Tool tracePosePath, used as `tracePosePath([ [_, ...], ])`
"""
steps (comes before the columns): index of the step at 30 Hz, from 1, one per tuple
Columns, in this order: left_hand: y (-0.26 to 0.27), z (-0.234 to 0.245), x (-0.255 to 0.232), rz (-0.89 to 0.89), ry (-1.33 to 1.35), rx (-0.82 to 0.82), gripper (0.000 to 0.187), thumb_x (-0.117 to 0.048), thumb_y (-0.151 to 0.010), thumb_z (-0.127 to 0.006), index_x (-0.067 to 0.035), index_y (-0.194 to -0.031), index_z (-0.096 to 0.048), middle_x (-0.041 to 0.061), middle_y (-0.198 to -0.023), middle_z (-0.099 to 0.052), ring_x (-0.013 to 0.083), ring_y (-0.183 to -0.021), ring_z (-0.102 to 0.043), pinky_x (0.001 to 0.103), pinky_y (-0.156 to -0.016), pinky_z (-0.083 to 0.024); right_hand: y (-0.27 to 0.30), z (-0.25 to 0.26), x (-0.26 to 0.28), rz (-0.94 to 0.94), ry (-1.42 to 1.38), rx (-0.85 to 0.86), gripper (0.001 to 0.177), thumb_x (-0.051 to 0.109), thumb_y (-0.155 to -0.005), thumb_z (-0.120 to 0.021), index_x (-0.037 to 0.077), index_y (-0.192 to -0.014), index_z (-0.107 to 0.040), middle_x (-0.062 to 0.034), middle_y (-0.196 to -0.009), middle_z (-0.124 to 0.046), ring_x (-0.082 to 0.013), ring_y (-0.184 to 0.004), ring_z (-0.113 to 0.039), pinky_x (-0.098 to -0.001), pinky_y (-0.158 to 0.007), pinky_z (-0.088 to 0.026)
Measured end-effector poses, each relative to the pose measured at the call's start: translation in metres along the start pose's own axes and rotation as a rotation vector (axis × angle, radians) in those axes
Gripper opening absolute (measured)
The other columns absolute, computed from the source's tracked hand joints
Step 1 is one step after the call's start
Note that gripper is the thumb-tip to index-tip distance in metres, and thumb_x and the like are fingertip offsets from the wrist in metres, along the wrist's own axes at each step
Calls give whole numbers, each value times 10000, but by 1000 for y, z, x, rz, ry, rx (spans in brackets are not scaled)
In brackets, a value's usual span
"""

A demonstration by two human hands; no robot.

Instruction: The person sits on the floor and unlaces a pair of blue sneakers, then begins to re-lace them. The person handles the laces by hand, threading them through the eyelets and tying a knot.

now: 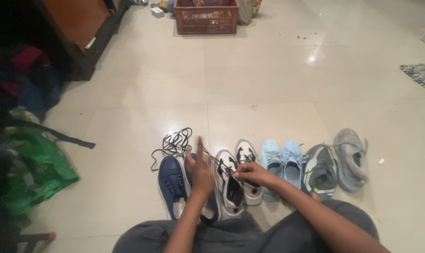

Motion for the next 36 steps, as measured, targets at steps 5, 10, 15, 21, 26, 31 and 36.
tracePosePath([
  [5,14,5,-14,-500,-632,-52,631,-435,-987,-565,-455,-1581,-353,9,-1731,-181,344,-1593,-104,657,-1222,-18,6,-5,11,-8,-2,-38,239,277,-946,-733,60,-855,-693,49,-729,-589,-65,-686,-488,-275,-606,-386],
  [10,-3,26,-7,-198,-515,-68,693,-469,-910,-609,-405,-1545,-339,66,-1696,-153,420,-1541,-102,749,-1157,-47,9,-3,12,-34,-54,-190,369,419,-954,-672,80,-831,-750,52,-737,-633,-48,-716,-544,-235,-654,-437],
  [15,-11,43,-9,-28,-273,-190,729,-472,-903,-661,-204,-1532,-407,250,-1567,-357,487,-1381,-380,684,-1033,-328,8,-1,8,-96,-143,-260,381,460,-911,-676,94,-874,-776,38,-748,-664,-73,-716,-557,-232,-625,-413],
  [21,15,3,-10,13,-318,461,580,-461,-998,-567,-266,-1543,-528,154,-963,-756,337,-896,-714,519,-853,-557,16,-2,12,-109,-320,-297,293,305,-931,-712,73,-1049,-847,8,-773,-654,-111,-717,-547,-243,-647,-434],
  [26,38,-26,-3,-141,-219,459,516,-531,-872,-686,-231,-1290,-638,108,-994,-724,351,-920,-706,560,-798,-484,18,-5,24,136,-249,-208,322,243,-909,-711,43,-1149,-787,-141,-1259,-734,-221,-1155,-679,-340,-987,-531],
  [31,36,-27,-1,-153,-280,499,551,-547,-874,-689,-224,-1313,-606,119,-1005,-715,360,-930,-707,557,-831,-476,29,-13,65,556,602,-287,363,195,-925,-681,127,-1276,-741,-226,-1584,-464,-389,-1477,-392,-504,-1158,-344],
  [36,38,-18,-12,-116,-254,540,547,-516,-860,-688,-248,-1329,-604,119,-1001,-717,363,-953,-701,558,-877,-460,53,-23,120,776,1131,-511,570,272,-934,-661,209,-1490,-557,-254,-1645,-263,-441,-1526,-287,-560,-1183,-346],
])
Point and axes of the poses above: each hand's wrist, its own y-axis away from the middle knuckle, its own z-axis out of the back of the hand, x = y × z, the point moved 2 cm from there along -y, towards the middle knuckle
